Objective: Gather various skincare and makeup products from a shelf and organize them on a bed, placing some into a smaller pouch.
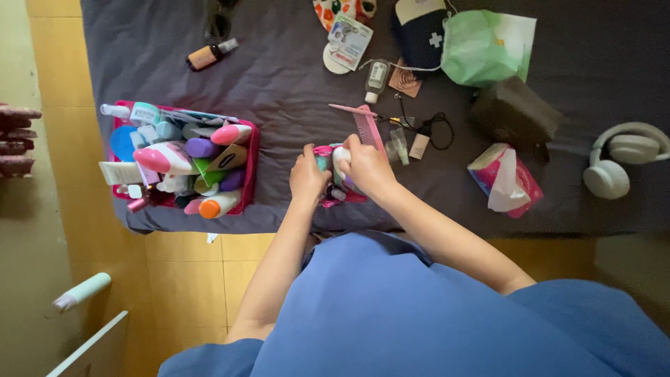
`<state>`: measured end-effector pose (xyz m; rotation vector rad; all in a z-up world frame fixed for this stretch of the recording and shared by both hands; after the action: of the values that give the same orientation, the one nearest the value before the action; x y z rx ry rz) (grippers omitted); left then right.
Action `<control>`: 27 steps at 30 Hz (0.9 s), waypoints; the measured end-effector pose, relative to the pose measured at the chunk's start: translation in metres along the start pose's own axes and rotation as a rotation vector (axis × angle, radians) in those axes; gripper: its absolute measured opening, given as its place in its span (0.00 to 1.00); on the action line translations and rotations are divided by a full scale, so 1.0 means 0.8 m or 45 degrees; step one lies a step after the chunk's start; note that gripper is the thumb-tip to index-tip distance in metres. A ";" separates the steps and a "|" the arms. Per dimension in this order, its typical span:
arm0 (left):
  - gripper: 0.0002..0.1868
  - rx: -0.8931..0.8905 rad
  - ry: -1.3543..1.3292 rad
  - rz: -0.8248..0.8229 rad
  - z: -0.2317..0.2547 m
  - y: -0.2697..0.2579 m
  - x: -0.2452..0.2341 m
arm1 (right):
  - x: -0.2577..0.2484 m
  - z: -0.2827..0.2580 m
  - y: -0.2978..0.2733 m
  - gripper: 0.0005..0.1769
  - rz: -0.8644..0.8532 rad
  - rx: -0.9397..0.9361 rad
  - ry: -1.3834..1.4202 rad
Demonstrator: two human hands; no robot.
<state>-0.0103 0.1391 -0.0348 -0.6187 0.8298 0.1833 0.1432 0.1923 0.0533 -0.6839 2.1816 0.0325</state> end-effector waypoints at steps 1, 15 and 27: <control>0.44 -0.005 -0.004 0.004 -0.002 0.001 0.000 | 0.008 0.009 0.008 0.23 -0.005 -0.006 -0.002; 0.39 0.113 0.013 0.058 -0.016 0.022 0.005 | 0.049 -0.014 0.030 0.23 0.032 -0.128 -0.201; 0.35 0.369 0.201 -0.257 -0.021 0.051 0.029 | 0.103 0.040 0.000 0.11 0.007 -0.281 -0.323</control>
<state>-0.0212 0.1603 -0.0785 -0.4428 0.9197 -0.1696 0.1244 0.1624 -0.0278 -0.7533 1.9515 0.3495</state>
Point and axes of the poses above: each hand's wrist, its own y-axis towards the middle knuckle, its own x-axis out of the palm, z = x × y, the point moved 5 cm from there along y, towards the middle knuckle, and after that the axes turned 7 degrees about -x, right-handed, at the moved point
